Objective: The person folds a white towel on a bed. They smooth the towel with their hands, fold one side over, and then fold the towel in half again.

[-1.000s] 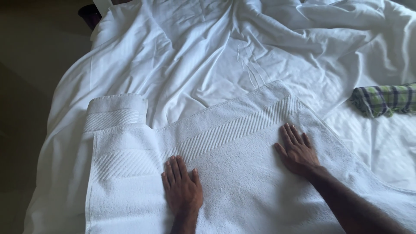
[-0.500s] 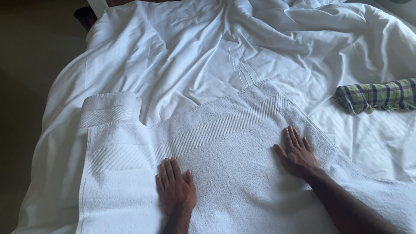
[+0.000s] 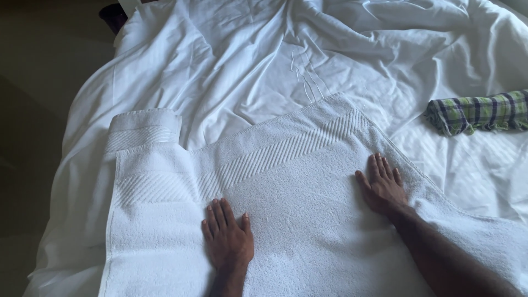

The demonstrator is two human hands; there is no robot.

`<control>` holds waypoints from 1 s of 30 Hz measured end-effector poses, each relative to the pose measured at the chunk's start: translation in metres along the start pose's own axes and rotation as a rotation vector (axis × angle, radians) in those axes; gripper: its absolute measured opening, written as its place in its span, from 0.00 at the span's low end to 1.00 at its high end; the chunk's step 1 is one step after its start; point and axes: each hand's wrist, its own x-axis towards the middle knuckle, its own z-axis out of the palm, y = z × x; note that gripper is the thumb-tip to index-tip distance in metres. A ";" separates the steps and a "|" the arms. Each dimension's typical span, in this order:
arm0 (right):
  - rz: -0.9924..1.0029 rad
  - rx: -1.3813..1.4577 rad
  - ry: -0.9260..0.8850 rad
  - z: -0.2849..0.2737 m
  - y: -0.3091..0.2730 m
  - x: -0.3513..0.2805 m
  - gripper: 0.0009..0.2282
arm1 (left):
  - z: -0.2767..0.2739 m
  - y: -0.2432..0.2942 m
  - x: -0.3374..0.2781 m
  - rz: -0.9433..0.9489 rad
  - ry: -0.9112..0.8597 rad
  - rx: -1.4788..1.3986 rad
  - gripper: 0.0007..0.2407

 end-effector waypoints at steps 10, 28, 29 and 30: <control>-0.032 0.017 -0.057 -0.003 0.041 0.022 0.39 | -0.037 0.012 -0.018 0.042 -0.108 0.003 0.33; -0.248 -0.050 -0.086 -0.035 0.075 0.031 0.37 | 0.023 0.064 0.022 0.391 0.145 -0.210 0.29; -0.237 -0.037 -0.047 -0.032 0.079 0.034 0.36 | 0.022 0.061 0.027 0.352 0.151 -0.186 0.29; -0.226 -0.024 -0.008 -0.028 0.083 0.037 0.36 | 0.021 0.057 0.032 0.314 0.157 -0.162 0.29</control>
